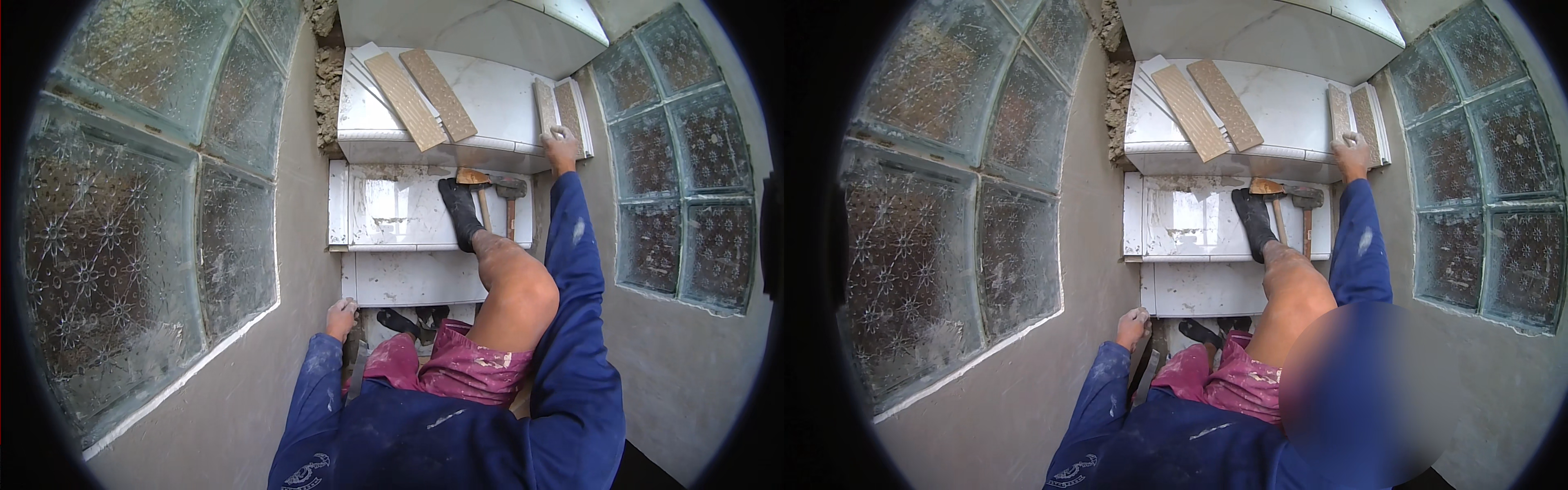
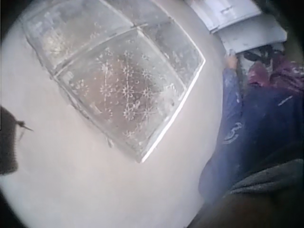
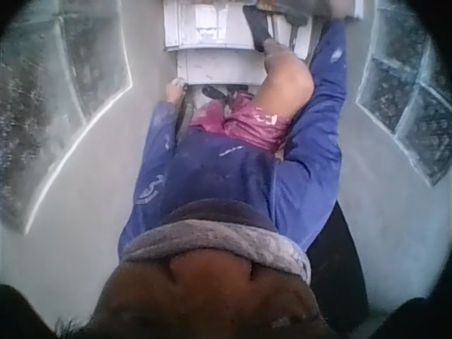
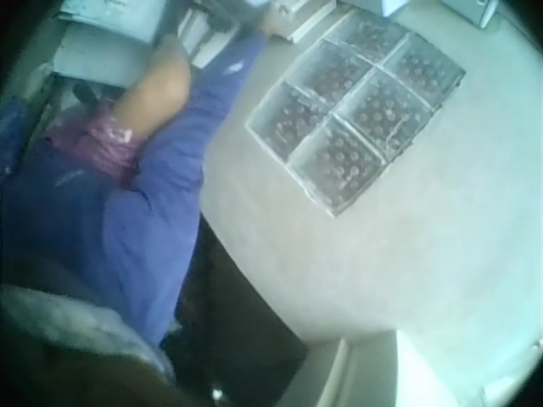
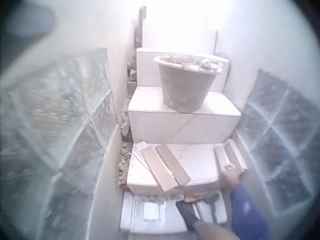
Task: Apply mortar and lay white ceramic tiles on a staircase step.
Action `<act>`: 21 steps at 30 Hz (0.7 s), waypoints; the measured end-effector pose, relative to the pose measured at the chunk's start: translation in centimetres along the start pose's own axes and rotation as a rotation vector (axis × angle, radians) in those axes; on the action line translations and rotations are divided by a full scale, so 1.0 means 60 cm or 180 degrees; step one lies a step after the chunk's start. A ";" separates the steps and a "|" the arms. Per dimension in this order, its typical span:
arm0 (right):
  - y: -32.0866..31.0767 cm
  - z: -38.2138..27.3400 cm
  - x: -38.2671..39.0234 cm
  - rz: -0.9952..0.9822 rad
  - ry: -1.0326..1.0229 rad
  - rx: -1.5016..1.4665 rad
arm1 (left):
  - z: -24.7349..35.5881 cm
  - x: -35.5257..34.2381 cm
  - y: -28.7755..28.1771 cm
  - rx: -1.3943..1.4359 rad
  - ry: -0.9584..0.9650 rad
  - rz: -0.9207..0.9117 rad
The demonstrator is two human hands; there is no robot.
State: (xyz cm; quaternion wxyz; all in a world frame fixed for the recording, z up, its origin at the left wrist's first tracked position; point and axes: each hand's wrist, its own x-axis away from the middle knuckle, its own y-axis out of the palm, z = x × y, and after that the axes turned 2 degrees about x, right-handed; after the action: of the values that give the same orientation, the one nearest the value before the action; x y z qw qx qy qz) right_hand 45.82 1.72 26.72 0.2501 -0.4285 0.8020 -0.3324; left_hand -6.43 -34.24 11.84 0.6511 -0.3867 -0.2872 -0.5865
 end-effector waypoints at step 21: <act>-0.020 -0.302 0.297 -0.4449 -0.0806 -0.1722 | 0.479 0.152 0.063 0.1615 0.2208 -0.0749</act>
State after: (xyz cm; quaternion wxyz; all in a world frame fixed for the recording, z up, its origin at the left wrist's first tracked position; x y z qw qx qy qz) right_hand 24.95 -8.19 37.40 -0.0424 -0.9182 0.3627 -0.1536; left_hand 0.94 -14.94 34.15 0.7120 0.0403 -0.2287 -0.6626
